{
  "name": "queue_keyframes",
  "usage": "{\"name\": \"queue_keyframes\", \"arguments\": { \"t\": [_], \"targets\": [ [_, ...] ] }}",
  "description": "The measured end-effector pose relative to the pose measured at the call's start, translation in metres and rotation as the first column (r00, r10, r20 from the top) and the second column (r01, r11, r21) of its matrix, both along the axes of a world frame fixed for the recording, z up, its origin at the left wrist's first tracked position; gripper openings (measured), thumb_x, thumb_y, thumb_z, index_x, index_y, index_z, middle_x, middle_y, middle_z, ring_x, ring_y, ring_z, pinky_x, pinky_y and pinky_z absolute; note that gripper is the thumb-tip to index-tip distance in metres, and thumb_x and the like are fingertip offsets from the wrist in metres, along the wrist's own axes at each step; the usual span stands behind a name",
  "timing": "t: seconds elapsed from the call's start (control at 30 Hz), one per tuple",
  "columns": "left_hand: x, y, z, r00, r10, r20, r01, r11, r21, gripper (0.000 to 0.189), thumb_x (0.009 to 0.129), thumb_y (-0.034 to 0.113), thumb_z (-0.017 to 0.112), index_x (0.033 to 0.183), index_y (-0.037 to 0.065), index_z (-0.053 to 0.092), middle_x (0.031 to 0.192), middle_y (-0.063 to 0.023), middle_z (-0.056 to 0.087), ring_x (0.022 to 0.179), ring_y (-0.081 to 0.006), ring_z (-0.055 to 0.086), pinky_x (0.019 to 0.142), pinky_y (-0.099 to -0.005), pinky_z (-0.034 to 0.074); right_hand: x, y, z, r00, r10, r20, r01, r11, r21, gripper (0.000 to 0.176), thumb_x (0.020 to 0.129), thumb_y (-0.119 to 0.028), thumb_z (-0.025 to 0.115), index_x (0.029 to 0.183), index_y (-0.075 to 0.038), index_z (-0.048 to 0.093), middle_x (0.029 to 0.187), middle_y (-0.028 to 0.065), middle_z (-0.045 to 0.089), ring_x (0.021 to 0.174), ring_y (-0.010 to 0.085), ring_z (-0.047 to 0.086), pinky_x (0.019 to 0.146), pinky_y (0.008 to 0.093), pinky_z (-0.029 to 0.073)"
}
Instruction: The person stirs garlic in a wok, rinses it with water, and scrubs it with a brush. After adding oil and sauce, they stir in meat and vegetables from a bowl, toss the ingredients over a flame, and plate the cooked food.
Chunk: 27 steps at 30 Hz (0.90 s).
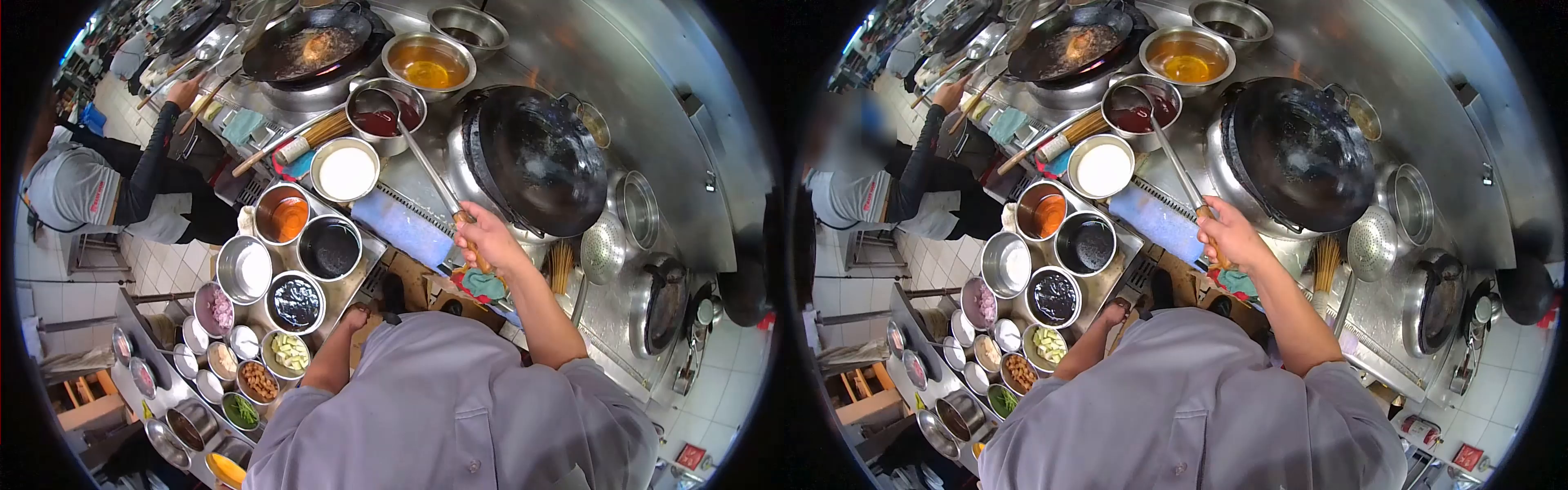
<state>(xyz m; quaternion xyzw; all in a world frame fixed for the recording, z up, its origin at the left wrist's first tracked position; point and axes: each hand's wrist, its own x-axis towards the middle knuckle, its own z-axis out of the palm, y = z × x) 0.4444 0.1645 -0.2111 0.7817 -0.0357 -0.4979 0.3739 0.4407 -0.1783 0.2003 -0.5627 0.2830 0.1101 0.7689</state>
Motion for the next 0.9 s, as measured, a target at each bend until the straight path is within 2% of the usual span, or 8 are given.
{"name": "queue_keyframes", "arguments": {
  "t": [0.1,0.17,0.2,0.23,0.3,0.5,0.7,0.9],
  "targets": [
    [-0.002,0.009,-0.012,0.998,-0.004,0.064,0.002,1.0,0.026,0.02,0.08,0.021,0.052,0.085,0.006,0.063,0.069,-0.0118,0.063,0.057,-0.0217,0.06,0.055,-0.0338,0.047,0.006,-0.009,-0.001,0.994,-0.112,0.008,0.099,0.911,0.401,0.036,0.091,-0.014,0.048,0.124,-0.006,0.038,0.068,0.0021,0.046,0.047,0.0082,0.042,0.041,0.0219,0.036],
    [0.007,0.019,-0.03,0.484,-0.666,0.568,0.732,0.664,0.154,0.02,0.08,0.022,0.053,0.086,0.006,0.064,0.071,-0.0114,0.064,0.06,-0.0226,0.061,0.058,-0.0349,0.049,0.008,-0.015,-0.003,0.984,-0.173,0.027,0.119,0.775,0.621,0.027,0.091,-0.016,0.049,0.117,-0.006,0.043,0.068,0.0016,0.045,0.047,0.0077,0.042,0.041,0.0212,0.036],
    [0.0,0.011,0.0,0.984,-0.18,0.006,0.18,0.982,-0.056,0.022,0.08,0.024,0.053,0.088,0.006,0.066,0.078,-0.0143,0.066,0.07,-0.0251,0.064,0.066,-0.0359,0.05,0.009,-0.016,-0.002,0.98,-0.199,0.006,0.123,0.628,0.769,0.021,0.092,-0.017,0.049,0.11,-0.007,0.046,0.068,0.0013,0.045,0.047,0.0072,0.042,0.04,0.0211,0.037],
    [-0.002,0.008,0.01,0.983,-0.186,0.01,0.186,0.981,-0.055,0.022,0.08,0.024,0.053,0.088,0.006,0.066,0.078,-0.0143,0.066,0.07,-0.0251,0.064,0.066,-0.0359,0.05,0.009,-0.017,-0.001,0.975,-0.22,-0.019,0.12,0.454,0.883,0.016,0.092,-0.018,0.049,0.103,-0.008,0.049,0.068,0.001,0.045,0.048,0.0067,0.042,0.04,0.021,0.037],
    [-0.002,0.002,0.022,0.912,-0.345,0.221,0.356,0.934,-0.01,0.027,0.079,0.025,0.053,0.093,0.006,0.066,0.087,-0.0195,0.066,0.083,-0.0309,0.064,0.075,-0.0388,0.049,0.007,-0.015,0.004,0.974,-0.228,0.01,0.098,0.458,0.883,0.017,0.092,-0.018,0.049,0.103,-0.006,0.051,0.068,0.0008,0.044,0.049,0.0063,0.043,0.041,0.0212,0.038],
    [0.011,-0.048,0.071,0.946,-0.289,0.146,0.284,0.957,0.056,0.039,0.077,0.023,0.054,0.111,0.006,0.061,0.109,-0.0237,0.06,0.102,-0.0369,0.057,0.087,-0.0409,0.045,-0.003,-0.011,0.019,0.955,-0.293,0.044,0.064,0.351,0.934,0.03,0.092,-0.017,0.046,0.118,-0.002,0.047,0.07,0.0004,0.045,0.048,0.0048,0.045,0.044,0.0209,0.04],
    [0.039,-0.134,0.198,0.504,-0.365,0.783,0.457,0.882,0.117,0.018,0.078,0.02,0.056,0.082,0.002,0.06,0.08,-0.0191,0.06,0.079,-0.0365,0.06,0.071,-0.0463,0.048,-0.033,-0.003,0.029,0.891,-0.443,0.103,-0.116,-0.001,0.993,0.043,0.096,-0.019,0.038,0.134,0.0,0.031,0.07,-0.0009,0.042,0.047,0.0036,0.046,0.044,0.022,0.041],
    [0.053,-0.223,0.301,0.466,-0.24,0.851,0.618,0.777,-0.119,0.012,0.076,0.014,0.063,0.079,0.005,0.056,0.077,-0.0156,0.054,0.074,-0.0361,0.057,0.064,-0.0451,0.047,-0.1,0.01,0.026,0.791,-0.586,0.174,-0.129,0.118,0.985,0.041,0.098,-0.02,0.036,0.138,-0.013,0.03,0.07,-0.002,0.04,0.044,0.0018,0.038,0.043,0.0216,0.039]
  ]
}}
